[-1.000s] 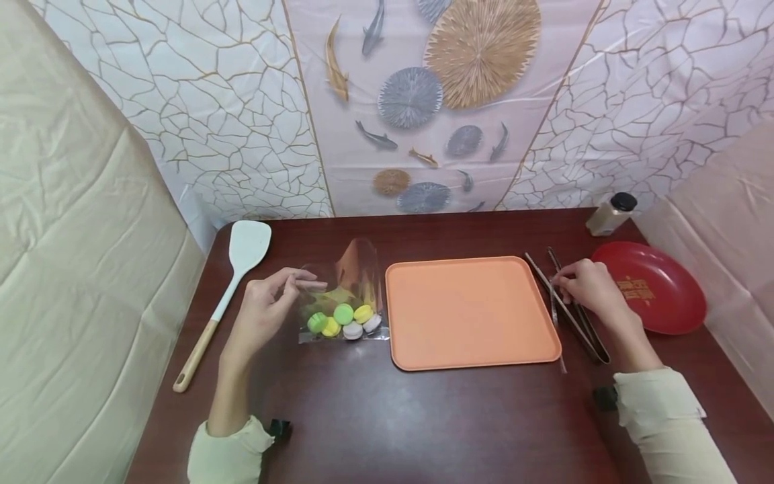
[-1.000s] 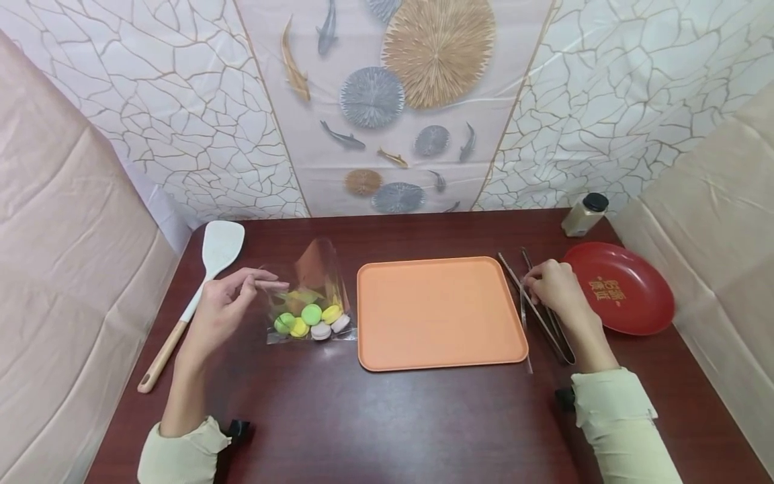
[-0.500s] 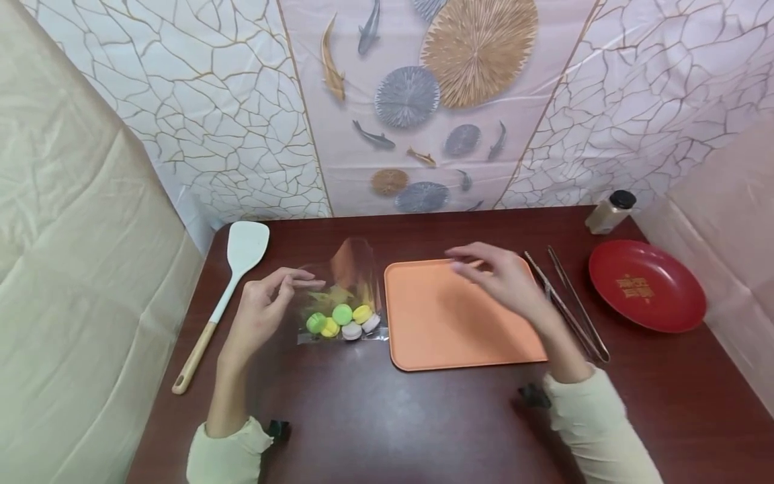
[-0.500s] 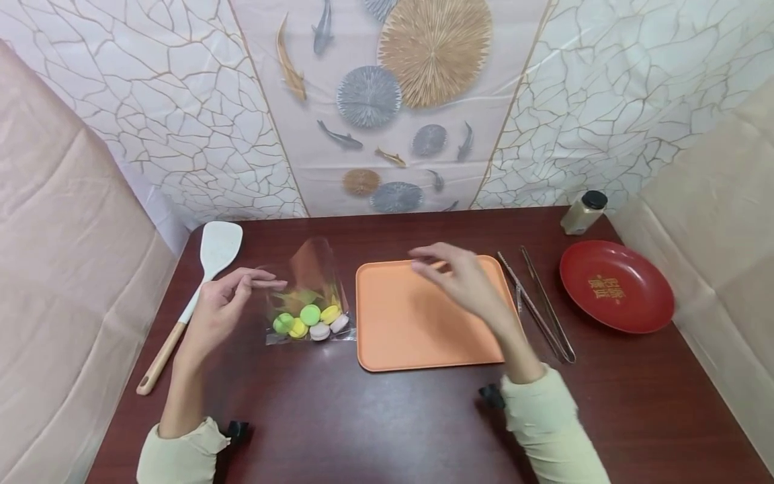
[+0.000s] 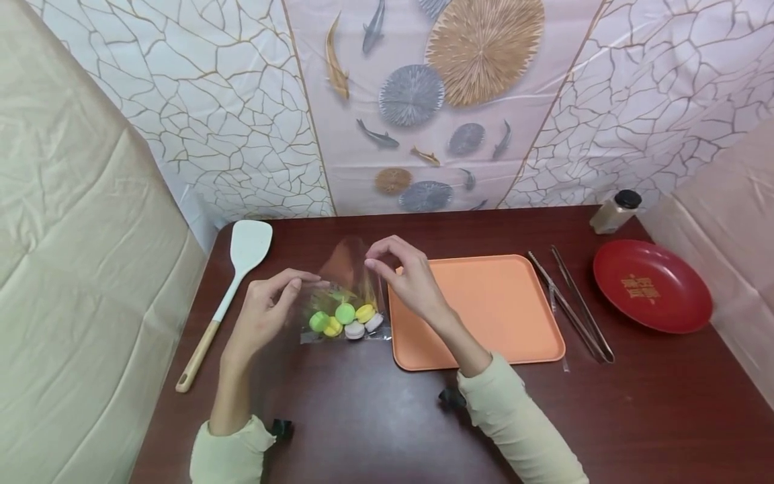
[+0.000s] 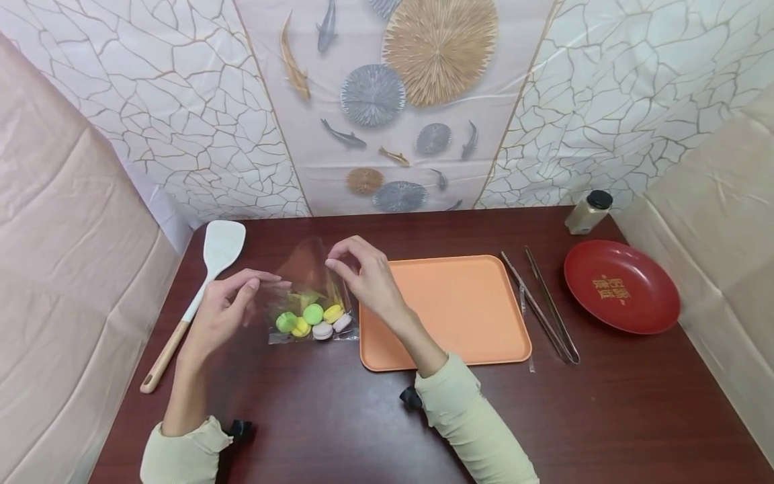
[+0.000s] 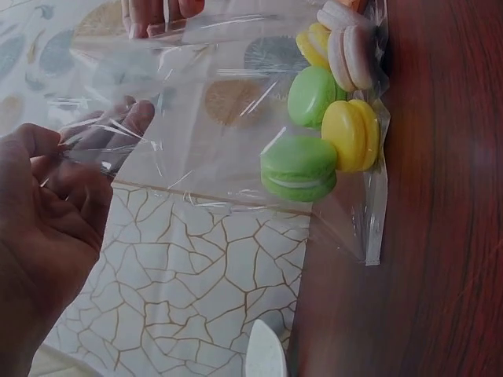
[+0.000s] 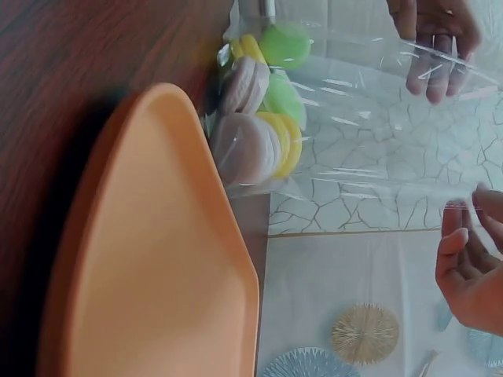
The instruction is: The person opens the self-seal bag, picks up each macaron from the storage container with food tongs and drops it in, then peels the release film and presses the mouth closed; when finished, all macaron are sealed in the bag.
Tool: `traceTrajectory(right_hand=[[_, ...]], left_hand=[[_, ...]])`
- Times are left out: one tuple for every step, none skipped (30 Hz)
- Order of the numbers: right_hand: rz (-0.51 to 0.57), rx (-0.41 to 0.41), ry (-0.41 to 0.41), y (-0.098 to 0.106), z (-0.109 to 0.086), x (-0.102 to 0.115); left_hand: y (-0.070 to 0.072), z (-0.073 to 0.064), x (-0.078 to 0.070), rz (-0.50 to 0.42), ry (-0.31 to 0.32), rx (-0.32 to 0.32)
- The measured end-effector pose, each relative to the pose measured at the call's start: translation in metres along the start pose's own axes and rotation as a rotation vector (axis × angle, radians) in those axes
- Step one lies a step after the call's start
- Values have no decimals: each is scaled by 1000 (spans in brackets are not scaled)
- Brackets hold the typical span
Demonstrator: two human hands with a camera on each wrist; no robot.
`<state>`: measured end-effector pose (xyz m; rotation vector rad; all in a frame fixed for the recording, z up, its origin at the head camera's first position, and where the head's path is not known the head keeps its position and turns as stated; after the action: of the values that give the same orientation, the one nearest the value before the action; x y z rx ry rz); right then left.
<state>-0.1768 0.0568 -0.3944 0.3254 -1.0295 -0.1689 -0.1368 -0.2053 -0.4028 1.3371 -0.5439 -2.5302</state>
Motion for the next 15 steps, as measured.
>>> traceTrajectory(right_hand=[[4, -1, 2, -1, -1, 1], [9, -3, 2, -2, -2, 2], [15, -7, -1, -2, -3, 2], [17, -14, -8, -3, -4, 2], [20, -26, -18, -3, -5, 2], [24, -41, -28, -4, -6, 2], [28, -57, -39, -4, -7, 1], [38, -72, -48, -4, -7, 0], [50, -82, -51, -5, -8, 0], [52, -87, -48, -6, -8, -1], [53, -86, -38, -6, -8, -1], [51, -82, -23, -7, -8, -1], [48, -80, -4, -7, -8, -1], [44, -76, 15, -7, -8, 0], [38, -75, 32, -6, -8, 0]], left_hand=[[0, 0, 0, -20, -1, 9], [1, 0, 1, -39, -3, 19], [0, 0, 1, -63, -2, 30], [0, 1, 1, -85, -3, 41], [0, 1, 1, -101, -4, 48], [0, 1, 0, -118, -4, 53], [0, 1, 1, -131, -2, 57], [-1, 1, 0, -141, -2, 59], [-1, 1, 0, -151, -2, 61], [-1, 1, 0, -156, -2, 59], [0, 1, 1, -157, -2, 54], [0, 1, 1, -159, -4, 52], [0, 1, 1, -161, -5, 50], [0, 1, 2, -164, -7, 49], [0, 1, 2, -169, -6, 48]])
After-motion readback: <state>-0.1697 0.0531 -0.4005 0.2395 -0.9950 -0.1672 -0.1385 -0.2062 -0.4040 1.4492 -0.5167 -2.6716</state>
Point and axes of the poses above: each hand's wrist, its own z-axis towards the middle knuckle, its own y-axis out of the back of the hand, x = y × z, the point moved 3 cm from there along z, towards the middle knuckle, and after that the axes turned 4 degrees about -x, right-handed, at the moved point
